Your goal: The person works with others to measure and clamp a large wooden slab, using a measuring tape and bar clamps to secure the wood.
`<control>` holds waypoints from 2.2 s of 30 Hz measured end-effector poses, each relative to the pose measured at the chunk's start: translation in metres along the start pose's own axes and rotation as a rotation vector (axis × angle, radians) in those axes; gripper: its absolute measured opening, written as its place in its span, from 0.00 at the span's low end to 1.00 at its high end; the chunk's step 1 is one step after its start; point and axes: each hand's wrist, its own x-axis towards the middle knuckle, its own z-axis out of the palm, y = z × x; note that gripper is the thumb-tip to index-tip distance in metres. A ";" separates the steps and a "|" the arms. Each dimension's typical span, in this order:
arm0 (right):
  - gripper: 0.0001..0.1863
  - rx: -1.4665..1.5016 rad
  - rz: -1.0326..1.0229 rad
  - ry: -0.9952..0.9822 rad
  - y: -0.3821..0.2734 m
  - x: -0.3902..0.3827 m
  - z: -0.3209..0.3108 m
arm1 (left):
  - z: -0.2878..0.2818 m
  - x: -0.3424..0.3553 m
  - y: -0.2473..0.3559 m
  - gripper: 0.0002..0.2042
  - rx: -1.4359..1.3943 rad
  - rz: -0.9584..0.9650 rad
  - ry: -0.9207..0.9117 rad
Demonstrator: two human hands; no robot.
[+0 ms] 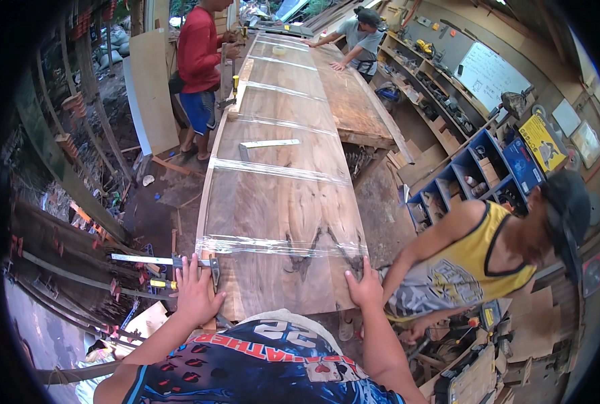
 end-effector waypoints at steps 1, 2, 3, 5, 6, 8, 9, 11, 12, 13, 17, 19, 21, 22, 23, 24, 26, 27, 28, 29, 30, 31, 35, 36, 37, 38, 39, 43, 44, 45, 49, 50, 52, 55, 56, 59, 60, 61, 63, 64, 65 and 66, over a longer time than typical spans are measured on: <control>0.46 0.010 0.001 -0.011 -0.001 0.000 -0.001 | -0.001 0.000 0.000 0.35 0.005 -0.001 -0.022; 0.46 0.019 0.003 -0.021 -0.001 0.000 -0.002 | -0.001 0.001 0.000 0.35 0.003 -0.005 -0.021; 0.46 0.015 0.000 -0.021 -0.001 -0.001 -0.002 | -0.001 0.001 0.001 0.35 0.005 -0.003 -0.027; 0.45 0.025 0.017 -0.015 0.000 -0.001 -0.001 | -0.002 0.001 0.001 0.36 0.002 -0.003 -0.034; 0.45 0.020 0.015 -0.015 -0.001 0.000 -0.001 | -0.002 0.002 0.002 0.36 0.009 -0.003 -0.040; 0.45 0.017 0.029 -0.026 -0.002 0.000 -0.002 | -0.003 0.003 0.002 0.36 0.013 -0.007 -0.047; 0.45 0.013 0.027 -0.025 -0.003 0.000 -0.002 | -0.004 0.004 0.003 0.36 0.013 -0.010 -0.052; 0.45 0.006 0.027 -0.018 -0.003 -0.001 -0.002 | -0.005 0.004 0.003 0.36 0.009 -0.015 -0.056; 0.45 0.004 0.025 -0.016 -0.001 0.000 -0.001 | -0.005 0.004 0.003 0.36 0.006 -0.014 -0.056; 0.45 -0.002 0.021 -0.015 0.002 0.001 0.002 | -0.005 0.005 0.003 0.36 0.004 -0.012 -0.056; 0.45 -0.013 0.025 -0.012 0.002 0.001 0.003 | -0.005 0.005 0.003 0.37 0.003 -0.017 -0.067; 0.45 -0.005 0.013 -0.008 0.000 -0.001 0.001 | -0.005 0.003 0.002 0.36 0.010 -0.016 -0.058; 0.45 0.005 0.002 -0.005 -0.004 -0.002 -0.002 | -0.007 0.003 0.003 0.35 0.004 -0.017 -0.059; 0.45 0.003 0.017 -0.017 -0.006 -0.002 -0.004 | -0.008 0.003 0.003 0.33 -0.002 -0.017 -0.057; 0.45 0.002 0.031 -0.030 -0.007 -0.002 -0.005 | -0.008 0.003 0.003 0.33 0.002 -0.019 -0.059; 0.45 0.006 0.032 -0.032 -0.004 -0.001 -0.003 | -0.007 0.004 0.004 0.33 -0.008 -0.017 -0.059; 0.46 -0.004 0.027 -0.005 0.002 0.000 0.001 | -0.006 0.005 0.004 0.33 -0.014 -0.014 -0.059; 0.46 -0.001 0.029 -0.007 0.003 0.000 0.001 | -0.005 0.005 0.004 0.33 -0.014 -0.015 -0.055; 0.46 0.002 0.025 -0.005 0.002 0.000 0.001 | -0.005 0.004 0.004 0.33 -0.013 -0.015 -0.051; 0.46 0.004 0.021 -0.002 0.002 0.000 0.001 | -0.005 0.004 0.004 0.33 -0.010 -0.013 -0.053; 0.46 0.007 0.024 -0.004 0.001 0.001 0.001 | -0.006 0.004 0.004 0.33 -0.002 -0.020 -0.052; 0.46 0.003 0.025 -0.009 0.000 0.001 0.001 | -0.006 0.004 0.004 0.34 0.005 -0.026 -0.050; 0.46 0.003 0.030 -0.012 0.000 0.000 0.000 | -0.006 0.003 0.004 0.34 0.007 -0.021 -0.049; 0.46 0.004 0.031 -0.014 -0.001 -0.001 -0.001 | -0.005 0.003 0.004 0.34 0.006 -0.019 -0.046; 0.46 0.005 0.032 -0.019 -0.002 -0.001 -0.002 | -0.005 0.002 0.003 0.34 0.004 -0.017 -0.043; 0.46 0.005 0.033 -0.024 -0.002 -0.002 -0.003 | -0.005 0.001 0.003 0.34 0.005 -0.018 -0.045; 0.46 0.005 0.034 -0.024 -0.002 -0.002 -0.003 | -0.005 0.002 0.004 0.34 0.005 -0.016 -0.038; 0.46 0.004 0.039 -0.029 -0.003 -0.001 -0.003 | -0.004 0.002 0.003 0.34 -0.006 -0.014 -0.024; 0.46 0.006 0.037 -0.029 -0.003 -0.001 -0.003 | -0.003 0.002 0.002 0.34 -0.007 -0.015 -0.026; 0.46 0.009 0.037 -0.028 -0.002 0.000 -0.002 | -0.003 0.002 0.002 0.33 -0.006 -0.011 -0.022; 0.46 0.003 0.043 -0.026 -0.003 0.000 -0.002 | -0.005 0.003 0.003 0.33 -0.006 -0.011 -0.026; 0.45 0.002 0.047 -0.029 -0.004 0.000 -0.003 | -0.005 0.004 0.003 0.33 -0.005 -0.011 -0.027; 0.46 0.002 0.049 -0.030 -0.005 -0.001 -0.003 | -0.004 0.004 0.003 0.33 0.000 -0.017 -0.036; 0.46 0.002 0.050 -0.032 -0.005 -0.001 -0.004 | -0.007 0.004 0.005 0.34 0.003 -0.024 -0.051; 0.46 0.001 0.050 -0.033 -0.005 -0.001 -0.004 | -0.007 0.004 0.005 0.34 0.004 -0.023 -0.051; 0.46 0.012 0.037 -0.023 -0.003 -0.001 -0.003 | -0.006 0.003 0.004 0.34 0.003 -0.018 -0.049; 0.46 0.012 0.037 -0.024 -0.002 -0.001 -0.003 | -0.005 0.003 0.004 0.34 0.002 -0.016 -0.044; 0.46 0.012 0.038 -0.024 -0.002 -0.002 -0.003 | -0.005 0.002 0.004 0.34 0.002 -0.014 -0.040; 0.46 0.011 0.038 -0.025 -0.003 -0.002 -0.004 | -0.005 0.002 0.003 0.34 0.001 -0.014 -0.040; 0.46 0.012 0.040 -0.024 -0.004 -0.002 -0.004 | -0.005 0.002 0.003 0.34 0.001 -0.014 -0.039; 0.46 0.013 0.042 -0.024 -0.004 -0.002 -0.005 | -0.006 0.002 0.003 0.34 0.000 -0.015 -0.039; 0.46 0.012 0.041 -0.024 -0.005 -0.002 -0.005 | -0.006 0.002 0.003 0.34 -0.002 -0.013 -0.037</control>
